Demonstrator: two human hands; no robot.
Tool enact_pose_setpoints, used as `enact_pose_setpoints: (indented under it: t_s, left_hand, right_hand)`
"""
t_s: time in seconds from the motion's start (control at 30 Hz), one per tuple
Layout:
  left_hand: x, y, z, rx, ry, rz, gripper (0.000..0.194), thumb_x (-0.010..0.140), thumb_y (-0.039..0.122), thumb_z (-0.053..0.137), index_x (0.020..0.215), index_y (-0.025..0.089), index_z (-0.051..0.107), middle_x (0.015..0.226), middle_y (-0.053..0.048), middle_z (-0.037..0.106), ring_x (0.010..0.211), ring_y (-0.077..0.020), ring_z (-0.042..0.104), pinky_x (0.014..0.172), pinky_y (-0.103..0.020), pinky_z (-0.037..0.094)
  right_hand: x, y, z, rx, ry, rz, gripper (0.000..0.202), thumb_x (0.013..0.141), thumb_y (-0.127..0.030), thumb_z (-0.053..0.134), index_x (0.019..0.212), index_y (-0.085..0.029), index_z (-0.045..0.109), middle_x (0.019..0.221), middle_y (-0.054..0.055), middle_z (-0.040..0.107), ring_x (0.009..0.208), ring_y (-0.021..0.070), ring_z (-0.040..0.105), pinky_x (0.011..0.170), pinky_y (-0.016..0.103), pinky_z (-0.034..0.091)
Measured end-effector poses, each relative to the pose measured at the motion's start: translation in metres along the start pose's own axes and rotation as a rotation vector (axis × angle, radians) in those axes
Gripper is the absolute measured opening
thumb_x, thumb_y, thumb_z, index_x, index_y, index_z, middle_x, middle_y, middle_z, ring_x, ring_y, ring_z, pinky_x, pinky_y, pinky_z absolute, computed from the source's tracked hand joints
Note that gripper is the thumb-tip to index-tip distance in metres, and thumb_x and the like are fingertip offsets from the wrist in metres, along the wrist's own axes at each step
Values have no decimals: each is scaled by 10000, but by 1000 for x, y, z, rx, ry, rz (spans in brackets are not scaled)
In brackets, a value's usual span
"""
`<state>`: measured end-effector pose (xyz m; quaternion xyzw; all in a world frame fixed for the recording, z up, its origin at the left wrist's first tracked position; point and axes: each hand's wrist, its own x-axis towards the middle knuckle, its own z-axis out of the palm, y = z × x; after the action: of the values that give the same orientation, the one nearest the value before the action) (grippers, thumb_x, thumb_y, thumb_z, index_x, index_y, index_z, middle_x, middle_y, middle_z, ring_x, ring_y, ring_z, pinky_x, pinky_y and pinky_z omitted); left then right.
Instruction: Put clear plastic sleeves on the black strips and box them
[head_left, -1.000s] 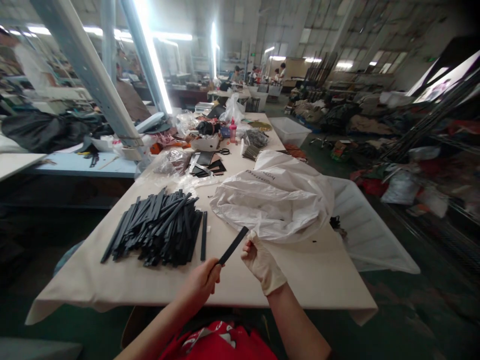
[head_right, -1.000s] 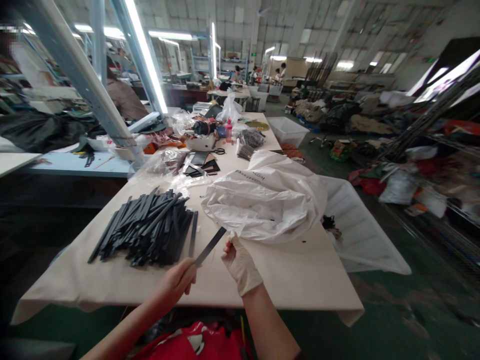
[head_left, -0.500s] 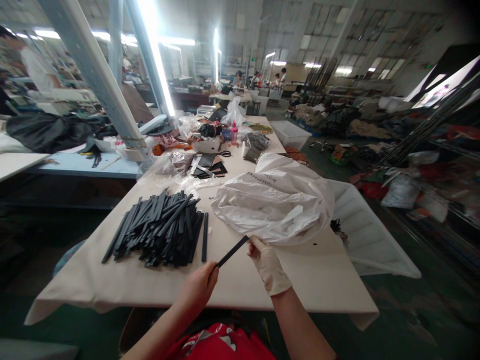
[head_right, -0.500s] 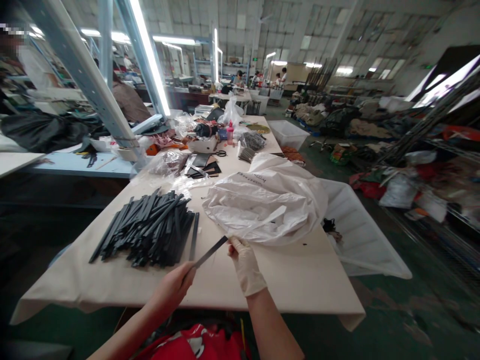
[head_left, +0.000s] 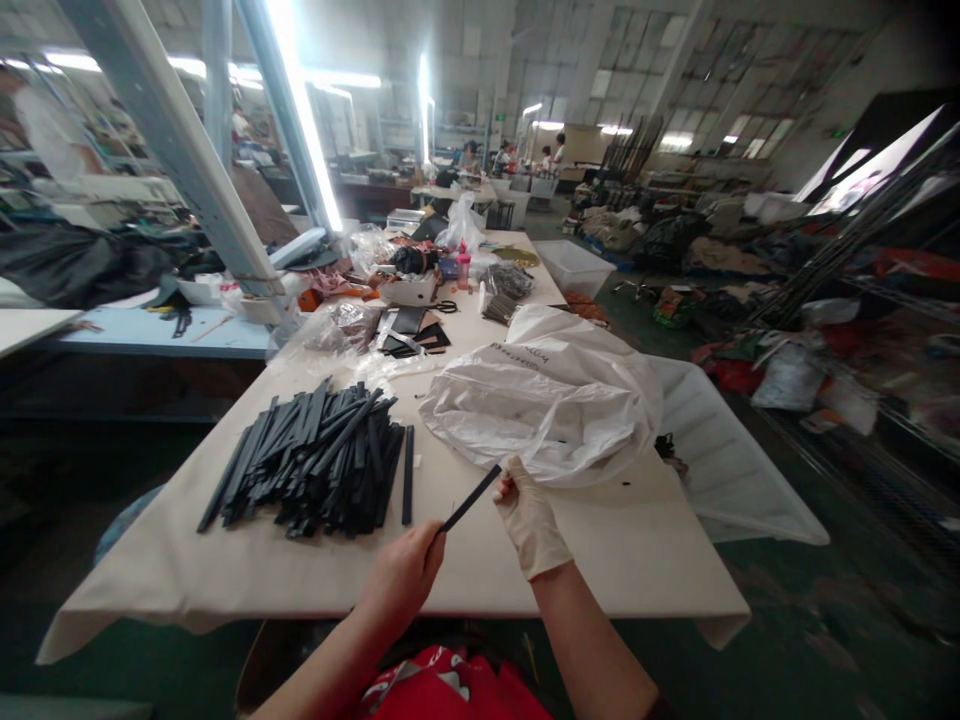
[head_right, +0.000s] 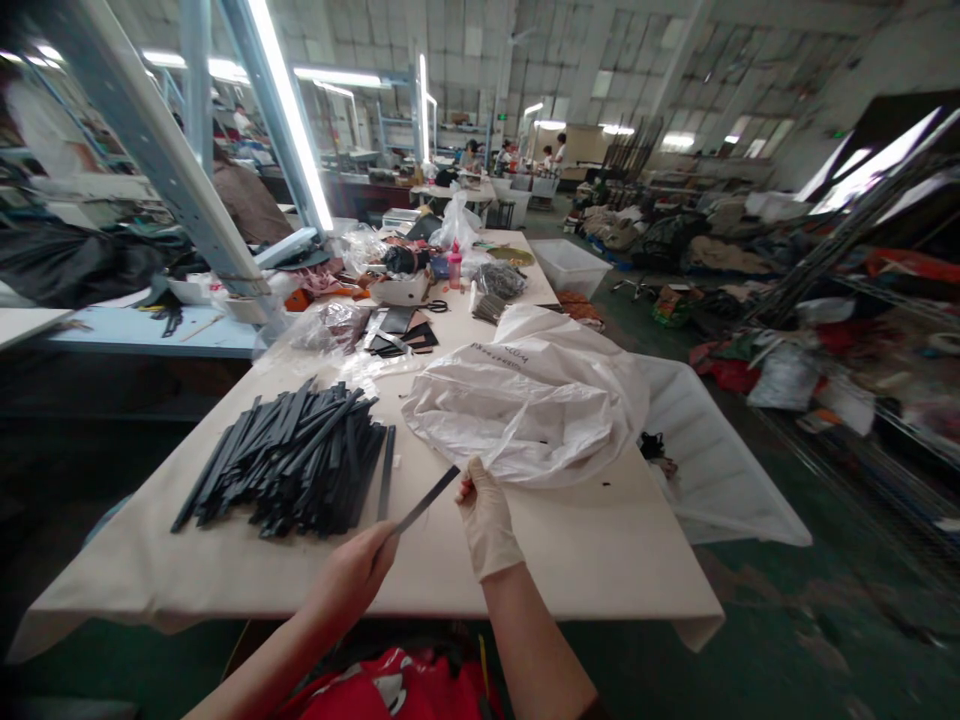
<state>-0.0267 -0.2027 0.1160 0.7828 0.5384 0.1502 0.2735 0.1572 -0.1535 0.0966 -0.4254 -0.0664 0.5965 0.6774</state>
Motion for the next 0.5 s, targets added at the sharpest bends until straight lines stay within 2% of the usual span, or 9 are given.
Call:
enact_pose_setpoints:
  t_s: [0.13, 0.2, 0.3, 0.4, 0.5]
  left_hand:
    - [5, -3, -1, 6, -11, -11, 312, 874, 319, 287, 919, 196, 571, 823, -71, 640, 755, -191, 596, 678, -259, 413]
    - [7, -4, -5, -25, -27, -13, 293, 866, 321, 303, 891, 198, 568, 776, -51, 625, 712, -172, 584, 644, -242, 405]
    - [10, -7, -17, -164, -135, -67, 278, 854, 346, 316, 815, 193, 545, 634, 6, 554, 542, -122, 526, 516, -202, 371]
    - [13, -9, -29, -312, -266, -133, 290, 840, 375, 320, 778, 182, 526, 547, 47, 479, 419, -89, 449, 417, -183, 318]
    - [19, -8, -35, -362, -324, -140, 299, 822, 398, 345, 780, 169, 533, 533, 51, 481, 400, -80, 433, 395, -180, 307]
  right_hand:
    - [-6, 8, 0, -285, 45, -256, 283, 594, -405, 738, 598, -169, 582, 527, -42, 520, 495, 81, 424, 498, 237, 352]
    - [-7, 11, -1, -403, 47, -337, 286, 608, -416, 724, 598, -160, 597, 537, -30, 535, 522, 92, 436, 539, 250, 356]
    - [-5, 10, -6, -444, 19, -296, 300, 602, -439, 718, 638, -159, 616, 567, -21, 556, 535, 103, 447, 548, 256, 354]
    - [-4, 3, -11, -536, -139, -195, 283, 617, -428, 712, 622, -165, 610, 549, -27, 544, 520, 100, 437, 533, 248, 343]
    - [-10, 4, -10, -636, -288, -103, 277, 619, -422, 712, 599, -167, 606, 523, -34, 526, 510, 98, 428, 520, 241, 333]
